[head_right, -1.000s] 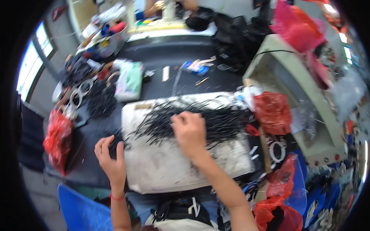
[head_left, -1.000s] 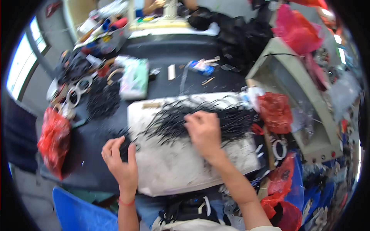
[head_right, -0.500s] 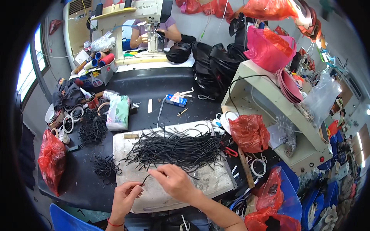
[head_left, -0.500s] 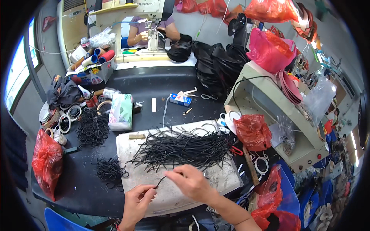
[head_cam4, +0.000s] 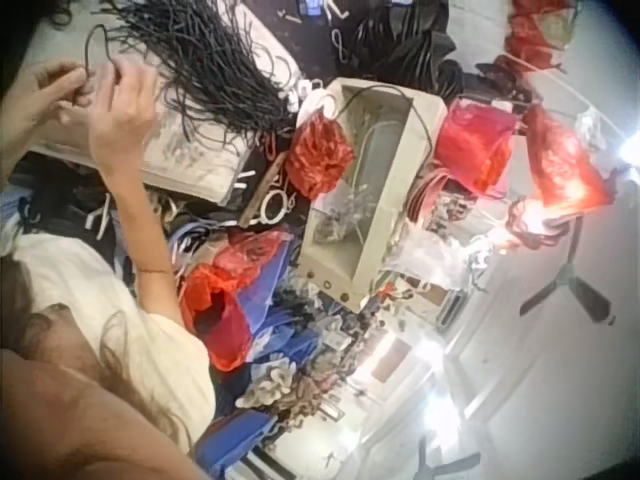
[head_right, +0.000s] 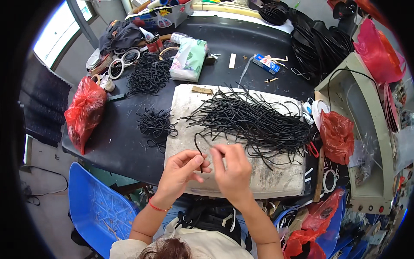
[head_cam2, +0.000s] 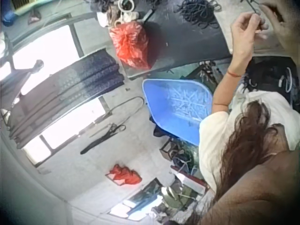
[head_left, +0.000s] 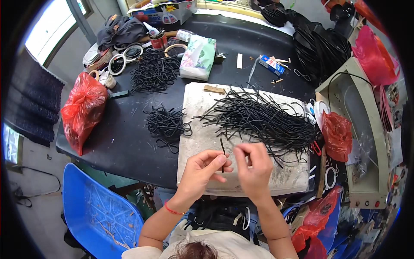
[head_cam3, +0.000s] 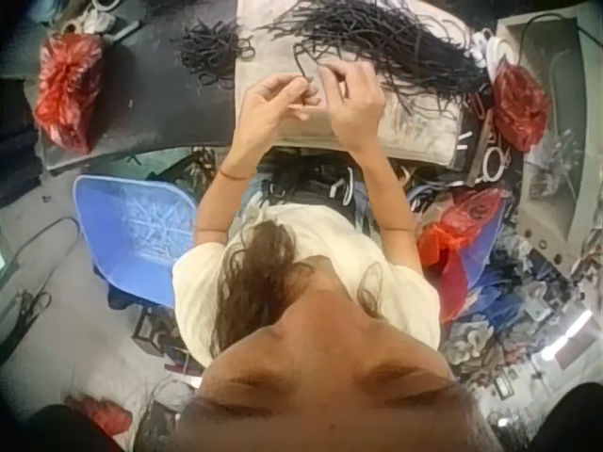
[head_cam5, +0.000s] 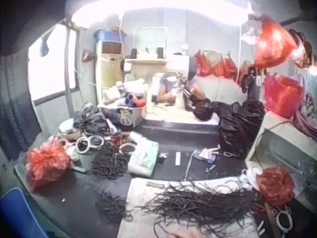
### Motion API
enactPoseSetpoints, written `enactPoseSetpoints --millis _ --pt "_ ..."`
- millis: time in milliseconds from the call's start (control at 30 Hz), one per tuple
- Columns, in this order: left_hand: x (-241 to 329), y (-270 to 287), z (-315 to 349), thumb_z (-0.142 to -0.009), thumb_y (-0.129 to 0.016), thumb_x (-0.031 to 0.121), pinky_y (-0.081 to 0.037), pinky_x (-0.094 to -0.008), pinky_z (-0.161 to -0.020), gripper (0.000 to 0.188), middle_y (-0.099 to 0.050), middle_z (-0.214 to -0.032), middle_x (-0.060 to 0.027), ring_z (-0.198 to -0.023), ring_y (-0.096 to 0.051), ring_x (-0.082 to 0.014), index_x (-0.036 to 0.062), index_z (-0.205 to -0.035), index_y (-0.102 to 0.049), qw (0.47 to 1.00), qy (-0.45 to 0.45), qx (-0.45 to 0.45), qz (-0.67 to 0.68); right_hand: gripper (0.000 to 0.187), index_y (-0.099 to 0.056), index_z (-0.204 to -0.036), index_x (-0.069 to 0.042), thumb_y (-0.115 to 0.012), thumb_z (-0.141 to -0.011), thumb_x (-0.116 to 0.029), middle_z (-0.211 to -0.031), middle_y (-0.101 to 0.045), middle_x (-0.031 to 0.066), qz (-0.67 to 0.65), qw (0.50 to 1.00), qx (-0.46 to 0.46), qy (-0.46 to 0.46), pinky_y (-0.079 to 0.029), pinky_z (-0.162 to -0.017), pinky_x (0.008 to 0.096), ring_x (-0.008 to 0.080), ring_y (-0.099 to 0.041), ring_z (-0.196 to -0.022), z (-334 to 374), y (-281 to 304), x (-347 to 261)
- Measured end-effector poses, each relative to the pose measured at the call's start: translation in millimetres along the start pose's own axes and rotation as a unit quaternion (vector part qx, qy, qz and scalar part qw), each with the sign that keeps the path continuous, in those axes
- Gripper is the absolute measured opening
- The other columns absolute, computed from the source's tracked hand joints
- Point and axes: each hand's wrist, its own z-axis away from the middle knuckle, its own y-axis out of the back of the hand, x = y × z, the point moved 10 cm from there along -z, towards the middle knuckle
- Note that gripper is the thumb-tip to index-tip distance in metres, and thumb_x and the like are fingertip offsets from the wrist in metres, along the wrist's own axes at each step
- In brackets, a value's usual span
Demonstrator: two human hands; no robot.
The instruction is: The person sits at a cluttered workbench and repeatedly ties small black cords into loops by hand. They pick up individual cords from a large pile, form a loop, and secure it, placing the finished items into a separate pile on the table.
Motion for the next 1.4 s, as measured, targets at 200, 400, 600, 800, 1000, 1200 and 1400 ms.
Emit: enactPoseSetpoints --millis 200,400,600,800,1000,1200,1400 --pt "-6 9 -9 -0.088 -0.053 0.013 -0.053 -0.0229 -0.063 0.021 -0.061 -0.087 -0.0076 -0.076 -0.061 -0.0131 -0.0023 -0.101 -0.056 0.998 -0.032 0.022 0.041 0.016 -0.06 -0.09 -0.001 -0.059 -0.075 0.002 -0.078 -0.055 0.0102 -0.072 0.992 -0.098 0.025 -0.045 -0.055 0.0311 0.0231 -0.056 -0.064 8 -22 -7" --pt "0 14 -7 -0.088 -0.052 0.014 -0.053 -0.0268 -0.071 0.019 -0.06 -0.089 -0.006 -0.08 -0.059 -0.0123 -0.0013 -0.098 -0.057 0.998 -0.038 0.038 0.022 0.019 -0.061 -0.093 -0.003 -0.06 -0.075 0.0 -0.08 -0.056 0.0094 -0.024 0.988 -0.143 0.055 -0.046 -0.057 0.0308 0.0228 -0.057 -0.066 10 -26 -11" --pt "4 20 -7 -0.088 -0.051 0.015 -0.05 -0.0286 -0.077 0.017 -0.057 -0.083 -0.0025 -0.082 -0.058 -0.012 0.0013 -0.096 -0.058 0.979 0.018 0.003 0.203 0.021 -0.063 -0.091 -0.003 -0.063 -0.071 0.002 -0.077 -0.055 0.0091 -0.001 0.991 -0.123 0.058 -0.045 -0.055 0.0304 0.0237 -0.055 -0.065 7 -5 1" --pt "-15 9 -2 -0.086 -0.056 0.018 -0.049 -0.0241 -0.07 0.019 -0.059 -0.079 -0.0022 -0.075 -0.056 -0.0092 0.0008 -0.093 -0.061 0.992 0.086 -0.025 0.084 0.02 -0.061 -0.088 -0.003 -0.063 -0.069 0.002 -0.076 -0.055 0.0078 0.051 0.975 -0.124 0.18 -0.045 -0.056 0.0308 0.0226 -0.055 -0.065 5 -15 -32" --pt "-16 4 -3 -0.085 -0.057 0.017 -0.05 -0.024 -0.068 0.019 -0.06 -0.081 -0.0042 -0.074 -0.058 -0.0105 -0.0005 -0.092 -0.061 0.997 0.061 -0.037 0.034 0.022 -0.061 -0.088 -0.002 -0.064 -0.067 0.002 -0.075 -0.054 0.0069 0.003 0.978 -0.132 0.16 -0.044 -0.057 0.0316 0.0225 -0.054 -0.066 5 -16 -26" --pt "3 22 -5 -0.089 -0.051 0.012 -0.048 -0.0253 -0.069 0.018 -0.061 -0.082 -0.0067 -0.075 -0.058 -0.0121 -0.0042 -0.09 -0.058 0.989 -0.035 0.028 -0.139 0.021 -0.061 -0.089 -0.002 -0.062 -0.068 0.002 -0.075 -0.054 0.0079 0.081 0.963 -0.179 0.182 -0.043 -0.059 0.0326 0.0235 -0.053 -0.067 6 -6 -31" --pt "19 -15 14 -0.087 -0.052 0.009 -0.048 -0.0249 -0.071 0.019 -0.062 -0.083 -0.009 -0.077 -0.059 -0.0125 -0.0036 -0.102 -0.054 0.95 -0.095 -0.105 -0.277 0.013 -0.059 -0.085 -0.003 -0.061 -0.072 0.001 -0.075 -0.055 0.0087 -0.016 0.973 -0.193 0.126 -0.043 -0.057 0.0318 0.0242 -0.052 -0.065 -20 -14 -12"
